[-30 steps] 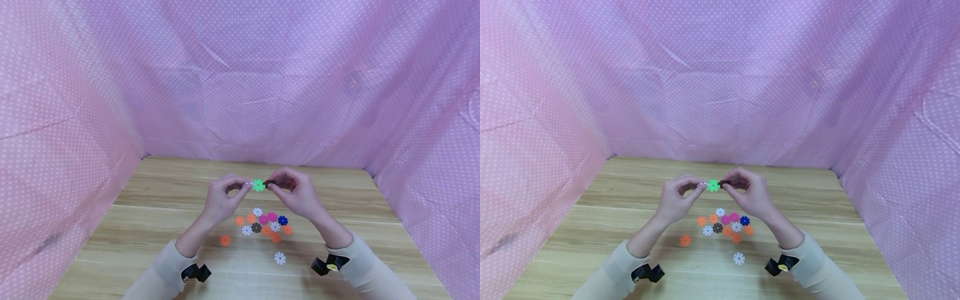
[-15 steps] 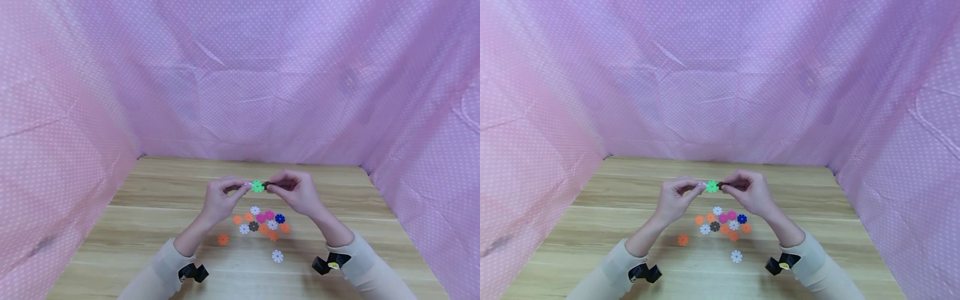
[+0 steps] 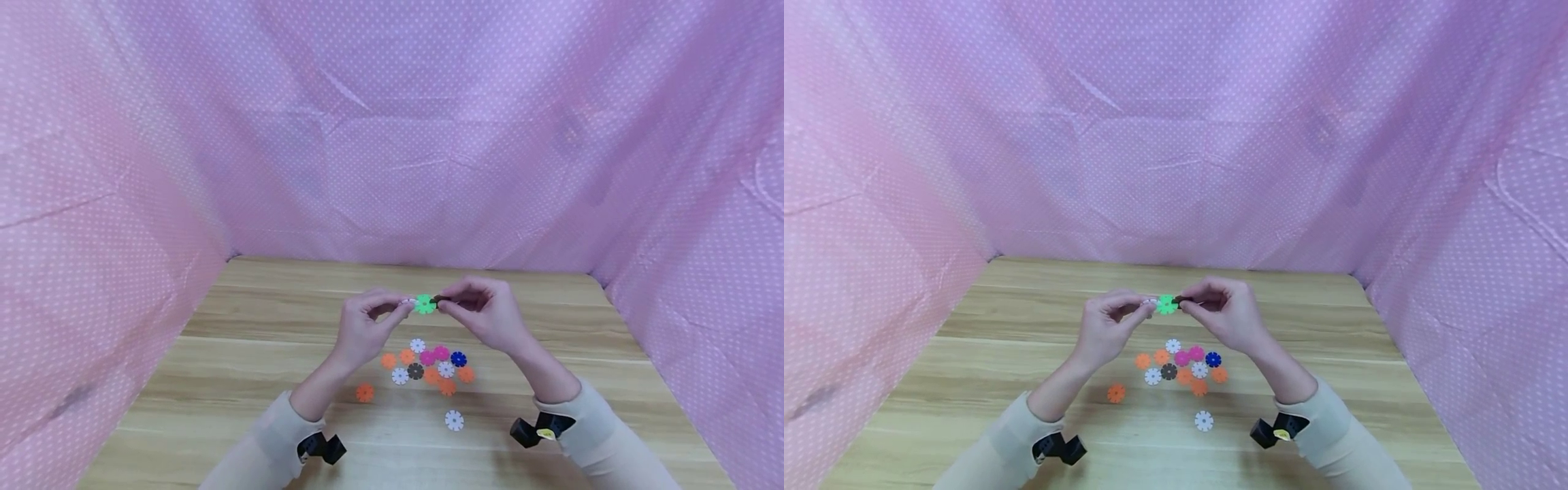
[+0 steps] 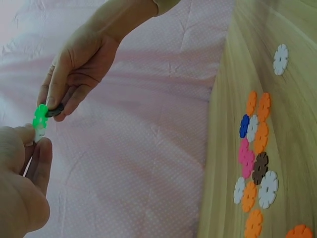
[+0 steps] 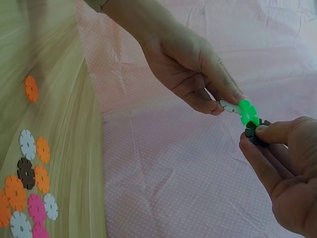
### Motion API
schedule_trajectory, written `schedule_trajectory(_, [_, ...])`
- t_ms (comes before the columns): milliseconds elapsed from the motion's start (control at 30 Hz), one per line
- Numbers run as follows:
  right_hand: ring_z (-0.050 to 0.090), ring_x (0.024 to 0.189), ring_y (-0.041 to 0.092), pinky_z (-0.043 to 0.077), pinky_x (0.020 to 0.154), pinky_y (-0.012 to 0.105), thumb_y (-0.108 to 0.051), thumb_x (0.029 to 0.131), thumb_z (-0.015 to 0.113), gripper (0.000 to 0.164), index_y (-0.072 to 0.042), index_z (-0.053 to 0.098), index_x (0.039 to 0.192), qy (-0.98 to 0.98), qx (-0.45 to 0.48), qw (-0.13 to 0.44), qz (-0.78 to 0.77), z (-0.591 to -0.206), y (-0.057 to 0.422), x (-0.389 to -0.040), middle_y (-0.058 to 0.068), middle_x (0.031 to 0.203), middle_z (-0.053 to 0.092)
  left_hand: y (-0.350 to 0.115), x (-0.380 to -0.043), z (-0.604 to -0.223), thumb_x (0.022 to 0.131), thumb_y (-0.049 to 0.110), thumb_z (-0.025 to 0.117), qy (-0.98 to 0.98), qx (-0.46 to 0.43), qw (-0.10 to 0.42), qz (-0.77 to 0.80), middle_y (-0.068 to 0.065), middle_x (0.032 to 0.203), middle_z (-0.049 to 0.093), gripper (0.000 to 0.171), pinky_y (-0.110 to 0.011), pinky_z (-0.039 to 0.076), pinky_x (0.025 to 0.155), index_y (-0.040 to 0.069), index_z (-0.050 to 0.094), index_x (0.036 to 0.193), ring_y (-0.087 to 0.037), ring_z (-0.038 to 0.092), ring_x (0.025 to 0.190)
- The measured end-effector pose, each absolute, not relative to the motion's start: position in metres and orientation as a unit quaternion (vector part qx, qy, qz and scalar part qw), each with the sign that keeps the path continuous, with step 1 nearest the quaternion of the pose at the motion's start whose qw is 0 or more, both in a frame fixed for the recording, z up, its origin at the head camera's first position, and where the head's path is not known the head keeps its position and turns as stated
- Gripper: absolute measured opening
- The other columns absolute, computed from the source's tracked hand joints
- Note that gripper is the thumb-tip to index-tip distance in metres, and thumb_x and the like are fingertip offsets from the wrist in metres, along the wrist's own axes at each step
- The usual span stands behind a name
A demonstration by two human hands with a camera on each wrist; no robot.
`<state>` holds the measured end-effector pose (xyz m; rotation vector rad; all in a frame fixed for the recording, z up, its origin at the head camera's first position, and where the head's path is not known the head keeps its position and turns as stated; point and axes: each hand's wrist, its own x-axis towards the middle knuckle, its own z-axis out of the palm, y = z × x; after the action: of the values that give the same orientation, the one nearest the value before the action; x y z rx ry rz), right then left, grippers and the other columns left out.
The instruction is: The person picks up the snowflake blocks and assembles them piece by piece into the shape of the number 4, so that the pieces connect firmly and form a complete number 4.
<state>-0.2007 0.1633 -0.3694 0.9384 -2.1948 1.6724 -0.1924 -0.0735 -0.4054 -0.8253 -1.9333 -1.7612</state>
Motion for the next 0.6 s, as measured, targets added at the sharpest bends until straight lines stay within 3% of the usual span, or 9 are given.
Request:
schedule_trajectory(300, [0.076,0.09,0.002,0.07,0.08,0.022,0.013,0.086,0.079,0.026,0.005,0.074,0.11,-0.766,0.329,0.125,0.538,-0.371,0.172,-0.203,0.022,0.103,0.079,-0.076,-0.191,-0.401,0.091,-0.01,0.077,-0.697,-0.283,0.184,-0.632,-0.021,0.096,0.079,0.01,-0.027,0.071,0.085,-0.006,0.078,0.1,-0.001,0.072,0.089])
schedule_trajectory(600, [0.075,0.087,0.002,0.069,0.08,0.022,0.01,0.086,0.081,0.022,0.004,0.076,0.107,-0.797,0.299,0.117,0.511,-0.381,0.191,-0.204,0.02,0.1,0.08,-0.078,-0.19,-0.398,0.091,-0.008,0.077,-0.692,-0.267,0.192,-0.643,-0.023,0.099,0.078,0.01,-0.027,0.07,0.088,-0.006,0.078,0.1,-0.002,0.072,0.09])
